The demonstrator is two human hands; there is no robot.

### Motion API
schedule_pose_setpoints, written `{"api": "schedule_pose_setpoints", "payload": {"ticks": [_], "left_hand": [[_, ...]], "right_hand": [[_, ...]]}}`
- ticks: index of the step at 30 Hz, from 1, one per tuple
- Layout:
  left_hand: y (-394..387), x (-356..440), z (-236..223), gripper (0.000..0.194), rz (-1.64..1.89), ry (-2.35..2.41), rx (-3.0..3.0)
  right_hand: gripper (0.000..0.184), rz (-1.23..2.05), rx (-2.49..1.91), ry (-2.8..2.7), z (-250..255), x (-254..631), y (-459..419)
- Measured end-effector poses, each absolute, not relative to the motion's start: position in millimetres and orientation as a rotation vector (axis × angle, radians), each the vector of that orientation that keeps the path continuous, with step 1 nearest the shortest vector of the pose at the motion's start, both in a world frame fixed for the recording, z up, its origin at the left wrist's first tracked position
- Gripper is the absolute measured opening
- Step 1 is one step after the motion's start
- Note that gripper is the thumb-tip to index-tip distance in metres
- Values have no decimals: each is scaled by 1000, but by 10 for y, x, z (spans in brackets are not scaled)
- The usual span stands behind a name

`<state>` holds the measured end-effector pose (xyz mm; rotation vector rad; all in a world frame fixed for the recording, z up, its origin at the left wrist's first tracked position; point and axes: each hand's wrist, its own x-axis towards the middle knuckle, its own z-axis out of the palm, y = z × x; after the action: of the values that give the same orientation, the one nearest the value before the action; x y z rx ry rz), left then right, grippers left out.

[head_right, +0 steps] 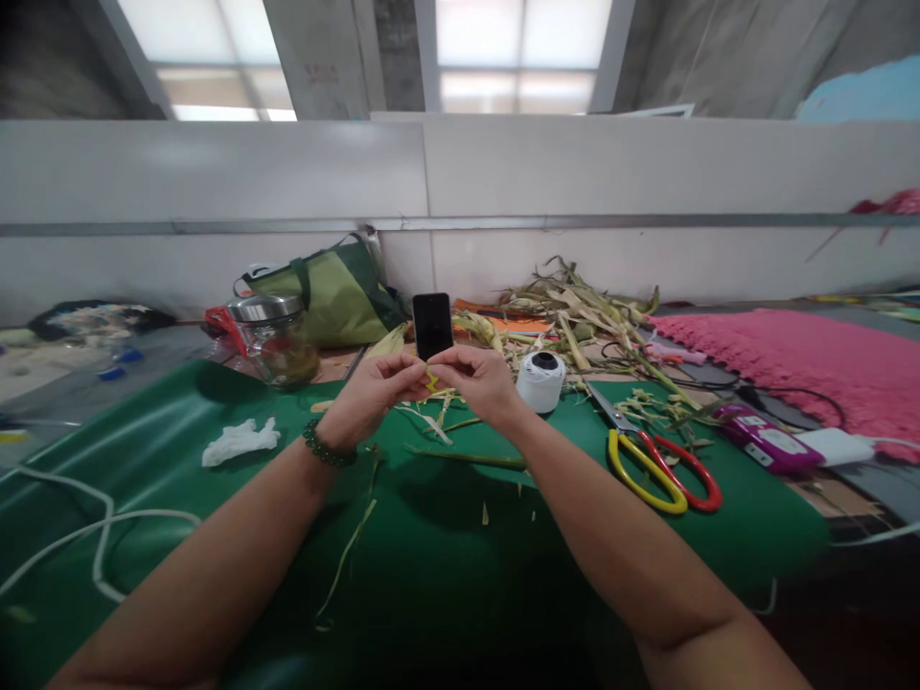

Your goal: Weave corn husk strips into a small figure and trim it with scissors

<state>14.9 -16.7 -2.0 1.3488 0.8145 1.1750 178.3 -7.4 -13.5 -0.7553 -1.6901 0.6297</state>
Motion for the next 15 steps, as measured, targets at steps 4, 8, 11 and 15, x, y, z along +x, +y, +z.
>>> {"api": "schedule_pose_setpoints", "payload": {"ticks": [4,8,11,15], "left_hand": [[-180,178,-34,30,1363,850,1491],[-210,193,-27,19,1463,876,1597],[-235,192,-11,9,1474,923,1698],[-243,185,-29,8,1519,969,1820]], "right_hand": [[10,695,-775,-1608,-128,1772,-80],[17,1035,-725,-1473,-139,1777,-60],[25,1321,-695,-1368,-138,1793,-47],[29,1535,-668,-1257,-128,1808,-41]]}}
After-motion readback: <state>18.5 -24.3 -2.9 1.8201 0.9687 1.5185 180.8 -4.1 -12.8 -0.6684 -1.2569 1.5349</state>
